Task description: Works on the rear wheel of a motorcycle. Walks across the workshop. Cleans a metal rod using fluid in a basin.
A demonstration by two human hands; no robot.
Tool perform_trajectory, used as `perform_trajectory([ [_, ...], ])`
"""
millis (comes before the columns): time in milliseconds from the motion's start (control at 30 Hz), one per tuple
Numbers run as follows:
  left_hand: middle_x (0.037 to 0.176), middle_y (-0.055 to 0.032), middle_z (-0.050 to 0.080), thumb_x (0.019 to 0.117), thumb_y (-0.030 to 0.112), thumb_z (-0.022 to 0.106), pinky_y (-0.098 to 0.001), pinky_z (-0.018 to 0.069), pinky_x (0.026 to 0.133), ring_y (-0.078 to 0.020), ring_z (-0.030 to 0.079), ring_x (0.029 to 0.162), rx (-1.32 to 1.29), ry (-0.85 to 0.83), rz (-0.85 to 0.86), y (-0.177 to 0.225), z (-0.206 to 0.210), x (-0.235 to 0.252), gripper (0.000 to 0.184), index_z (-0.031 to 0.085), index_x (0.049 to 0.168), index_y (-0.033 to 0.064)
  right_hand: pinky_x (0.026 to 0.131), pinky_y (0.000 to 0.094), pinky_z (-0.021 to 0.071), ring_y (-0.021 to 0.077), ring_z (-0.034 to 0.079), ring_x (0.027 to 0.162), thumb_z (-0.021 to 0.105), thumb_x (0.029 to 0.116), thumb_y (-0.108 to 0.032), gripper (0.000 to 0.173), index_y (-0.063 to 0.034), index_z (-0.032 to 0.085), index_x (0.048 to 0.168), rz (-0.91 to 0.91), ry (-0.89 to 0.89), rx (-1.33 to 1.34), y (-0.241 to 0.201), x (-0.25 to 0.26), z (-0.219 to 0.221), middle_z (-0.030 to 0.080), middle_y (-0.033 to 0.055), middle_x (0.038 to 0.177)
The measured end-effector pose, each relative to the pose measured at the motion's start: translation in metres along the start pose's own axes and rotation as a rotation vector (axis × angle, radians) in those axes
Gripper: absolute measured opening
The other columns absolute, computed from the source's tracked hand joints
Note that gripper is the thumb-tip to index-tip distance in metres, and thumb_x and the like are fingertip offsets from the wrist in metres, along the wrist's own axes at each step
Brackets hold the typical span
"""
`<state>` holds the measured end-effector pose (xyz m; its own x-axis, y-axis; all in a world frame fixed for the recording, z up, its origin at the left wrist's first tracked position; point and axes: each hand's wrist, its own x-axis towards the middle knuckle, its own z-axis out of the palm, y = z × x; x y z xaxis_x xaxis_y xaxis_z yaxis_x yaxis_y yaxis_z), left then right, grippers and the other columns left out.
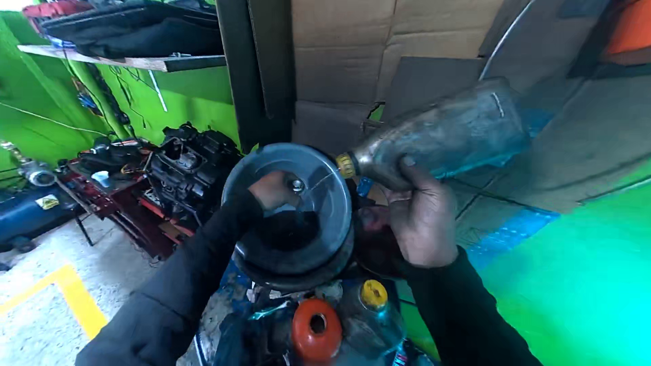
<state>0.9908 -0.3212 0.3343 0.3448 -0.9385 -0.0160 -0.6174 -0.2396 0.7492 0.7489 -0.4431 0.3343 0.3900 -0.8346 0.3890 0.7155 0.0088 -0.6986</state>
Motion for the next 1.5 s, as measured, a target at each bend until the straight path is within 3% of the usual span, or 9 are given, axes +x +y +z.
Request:
perform_trajectory([
  [167, 0.096, -0.0111, 0.072, 0.0795, 0.002, 0.082, -0.0383, 0.0601, 0.077, -0.0187, 0.070, 0.083, -0.200, 0.033, 0.091, -0.023, 0.017, 0.007, 0.037, 0.069, 0.115, 0.0011, 0.094, 0.0475, 0.0614, 0.0259, 0.070, 0.109, 0.078, 0.0805, 0.009, 0.062, -0.0076, 0.048, 0.132, -0.213, -0.107, -0.058, 0.033, 0.029, 0.020, 0.068, 0.0108, 0.118],
  [500, 0.100, -0.0080, 0.075, 0.0882, 0.005, 0.077, -0.0350, 0.0604, 0.085, -0.0150, 0.071, 0.091, -0.538, 0.134, 0.253, -0.062, 0.038, 0.022, 0.019, 0.074, 0.107, 0.0022, 0.094, 0.0463, 0.0620, 0.0248, 0.071, 0.107, 0.079, 0.0758, 0.014, 0.065, -0.0064, 0.047, 0.128, -0.355, -0.329, -0.150, 0.042, 0.039, 0.026, 0.069, 0.0082, 0.114],
  [633, 0.117, -0.0157, 0.071, 0.0915, -0.006, 0.068, -0.0385, 0.0586, 0.097, -0.0234, 0.070, 0.106, -0.789, 0.162, 0.350, -0.061, 0.049, 0.026, 0.048, 0.058, 0.139, -0.0007, 0.095, 0.0459, 0.0618, 0.0253, 0.070, 0.109, 0.082, 0.0743, 0.013, 0.071, -0.0063, 0.043, 0.130, -0.337, -0.304, -0.165, 0.044, 0.037, 0.026, 0.067, 0.0091, 0.116],
  [767, 0.114, -0.0152, 0.072, 0.0866, -0.006, 0.074, -0.0408, 0.0624, 0.091, -0.0253, 0.072, 0.101, -0.715, 0.360, 0.403, -0.052, 0.055, 0.031, 0.052, 0.060, 0.137, 0.0004, 0.096, 0.0470, 0.0611, 0.0270, 0.068, 0.111, 0.082, 0.0746, 0.013, 0.072, -0.0043, 0.041, 0.132, -0.338, -0.277, -0.167, 0.047, 0.041, 0.025, 0.065, 0.0113, 0.118],
  [867, 0.118, -0.0167, 0.071, 0.0913, -0.005, 0.069, -0.0425, 0.0609, 0.095, -0.0272, 0.071, 0.105, -0.726, 0.306, 0.383, -0.059, 0.058, 0.037, 0.060, 0.046, 0.146, -0.0014, 0.097, 0.0461, 0.0607, 0.0265, 0.068, 0.112, 0.081, 0.0758, 0.013, 0.071, -0.0041, 0.041, 0.132, -0.353, -0.281, -0.178, 0.051, 0.044, 0.023, 0.065, 0.0111, 0.119],
  [967, 0.102, -0.0110, 0.074, 0.0987, 0.009, 0.066, -0.0392, 0.0612, 0.090, -0.0202, 0.072, 0.095, -0.674, 0.225, 0.259, -0.073, 0.067, 0.044, 0.024, 0.065, 0.121, -0.0010, 0.097, 0.0461, 0.0609, 0.0271, 0.068, 0.112, 0.080, 0.0748, 0.015, 0.072, -0.0038, 0.040, 0.132, -0.345, -0.266, -0.167, 0.053, 0.042, 0.022, 0.064, 0.0117, 0.119],
  [1067, 0.100, -0.0040, 0.075, 0.0975, 0.014, 0.068, -0.0338, 0.0605, 0.088, -0.0121, 0.072, 0.093, -0.528, 0.218, 0.140, -0.065, 0.057, 0.042, 0.018, 0.071, 0.113, 0.0052, 0.095, 0.0479, 0.0620, 0.0275, 0.069, 0.108, 0.084, 0.0684, 0.014, 0.078, -0.0023, 0.040, 0.130, -0.386, -0.237, -0.162, 0.053, 0.050, 0.028, 0.064, 0.0124, 0.116],
  [1333, 0.106, -0.0120, 0.073, 0.0888, -0.003, 0.073, -0.0361, 0.0610, 0.090, -0.0188, 0.072, 0.096, -0.684, 0.212, 0.077, -0.082, 0.071, 0.059, 0.047, 0.056, 0.132, -0.0019, 0.094, 0.0506, 0.0620, 0.0308, 0.069, 0.108, 0.087, 0.0668, 0.013, 0.079, 0.0005, 0.038, 0.128, -0.415, -0.229, -0.138, 0.054, 0.059, 0.032, 0.063, 0.0161, 0.114],
  [1500, 0.114, -0.0093, 0.068, 0.0881, -0.006, 0.069, -0.0327, 0.0603, 0.089, -0.0167, 0.069, 0.099, -0.667, 0.333, 0.312, -0.060, 0.051, 0.055, 0.058, 0.050, 0.142, 0.0033, 0.095, 0.0514, 0.0611, 0.0322, 0.068, 0.109, 0.088, 0.0661, 0.012, 0.081, 0.0027, 0.038, 0.129, -0.445, -0.204, -0.171, 0.053, 0.063, 0.030, 0.063, 0.0180, 0.115],
])
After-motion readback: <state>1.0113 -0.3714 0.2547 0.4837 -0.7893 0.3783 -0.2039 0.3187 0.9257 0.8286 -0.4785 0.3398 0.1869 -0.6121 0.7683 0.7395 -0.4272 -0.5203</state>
